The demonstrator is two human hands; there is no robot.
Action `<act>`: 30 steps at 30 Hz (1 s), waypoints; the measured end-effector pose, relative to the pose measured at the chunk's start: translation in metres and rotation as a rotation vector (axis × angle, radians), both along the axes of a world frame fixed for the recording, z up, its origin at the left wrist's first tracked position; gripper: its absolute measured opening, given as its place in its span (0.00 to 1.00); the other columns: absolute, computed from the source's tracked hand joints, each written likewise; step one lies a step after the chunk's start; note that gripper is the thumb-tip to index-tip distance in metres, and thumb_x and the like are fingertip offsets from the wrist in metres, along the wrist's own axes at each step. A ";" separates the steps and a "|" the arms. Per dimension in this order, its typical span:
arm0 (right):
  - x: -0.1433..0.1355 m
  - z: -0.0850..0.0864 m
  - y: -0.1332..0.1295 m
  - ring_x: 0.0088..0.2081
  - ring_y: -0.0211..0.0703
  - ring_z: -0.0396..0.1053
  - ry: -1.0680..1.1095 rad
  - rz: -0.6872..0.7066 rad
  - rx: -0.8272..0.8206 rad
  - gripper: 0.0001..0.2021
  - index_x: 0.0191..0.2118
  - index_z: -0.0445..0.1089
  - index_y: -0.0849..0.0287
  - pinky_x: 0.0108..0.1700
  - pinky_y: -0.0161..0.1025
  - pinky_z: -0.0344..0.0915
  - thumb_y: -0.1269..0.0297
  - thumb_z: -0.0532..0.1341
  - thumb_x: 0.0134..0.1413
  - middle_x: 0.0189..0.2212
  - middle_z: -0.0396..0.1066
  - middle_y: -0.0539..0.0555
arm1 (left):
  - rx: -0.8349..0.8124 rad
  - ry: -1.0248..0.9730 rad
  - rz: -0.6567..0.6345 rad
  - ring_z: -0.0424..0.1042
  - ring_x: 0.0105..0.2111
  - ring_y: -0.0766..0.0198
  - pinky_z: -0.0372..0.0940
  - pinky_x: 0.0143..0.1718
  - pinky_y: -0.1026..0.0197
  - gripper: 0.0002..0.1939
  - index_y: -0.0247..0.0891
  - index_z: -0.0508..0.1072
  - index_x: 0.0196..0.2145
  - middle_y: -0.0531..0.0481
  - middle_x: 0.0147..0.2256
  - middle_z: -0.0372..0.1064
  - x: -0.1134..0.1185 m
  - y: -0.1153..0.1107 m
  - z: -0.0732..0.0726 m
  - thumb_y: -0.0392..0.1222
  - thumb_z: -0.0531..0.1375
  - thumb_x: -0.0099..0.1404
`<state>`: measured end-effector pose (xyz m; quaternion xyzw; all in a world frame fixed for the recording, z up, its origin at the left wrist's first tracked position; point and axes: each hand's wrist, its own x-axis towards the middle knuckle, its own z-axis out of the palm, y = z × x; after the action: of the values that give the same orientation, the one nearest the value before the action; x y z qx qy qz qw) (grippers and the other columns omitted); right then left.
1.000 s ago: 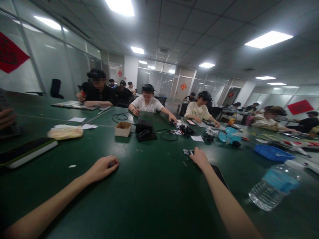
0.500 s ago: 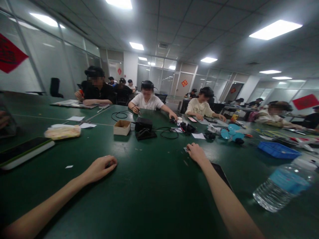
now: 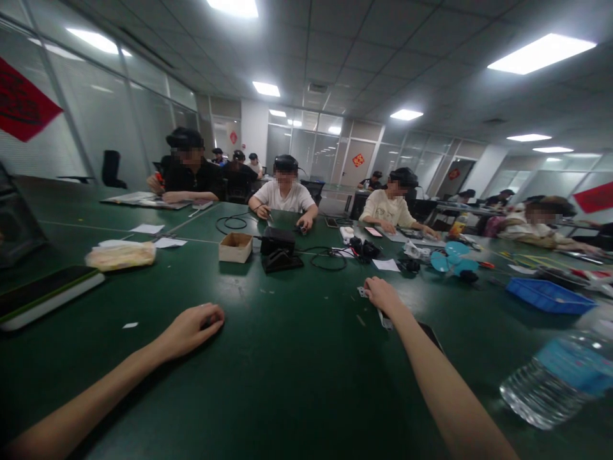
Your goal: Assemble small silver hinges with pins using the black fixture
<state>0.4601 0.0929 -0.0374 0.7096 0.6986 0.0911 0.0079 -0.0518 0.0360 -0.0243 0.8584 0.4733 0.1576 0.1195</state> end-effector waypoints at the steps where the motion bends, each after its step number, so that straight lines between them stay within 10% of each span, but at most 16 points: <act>1: 0.000 -0.001 0.000 0.42 0.44 0.68 0.004 0.001 0.002 0.07 0.41 0.70 0.60 0.40 0.35 0.57 0.68 0.56 0.61 0.40 0.70 0.58 | 0.001 0.004 0.004 0.68 0.32 0.59 0.61 0.34 0.60 0.13 0.39 0.71 0.35 0.49 0.32 0.69 0.000 0.000 0.000 0.46 0.50 0.64; 30: -0.011 -0.008 -0.015 0.44 0.48 0.63 -0.044 -0.055 0.053 0.14 0.48 0.69 0.58 0.43 0.38 0.57 0.70 0.50 0.63 0.46 0.67 0.61 | -0.002 0.024 -0.004 0.68 0.32 0.59 0.60 0.34 0.59 0.14 0.39 0.70 0.36 0.49 0.30 0.68 0.001 -0.001 0.003 0.48 0.49 0.64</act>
<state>0.4488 0.0783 -0.0451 0.7263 0.6758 0.1252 0.0070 -0.0507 0.0352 -0.0216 0.8609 0.4734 0.1466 0.1151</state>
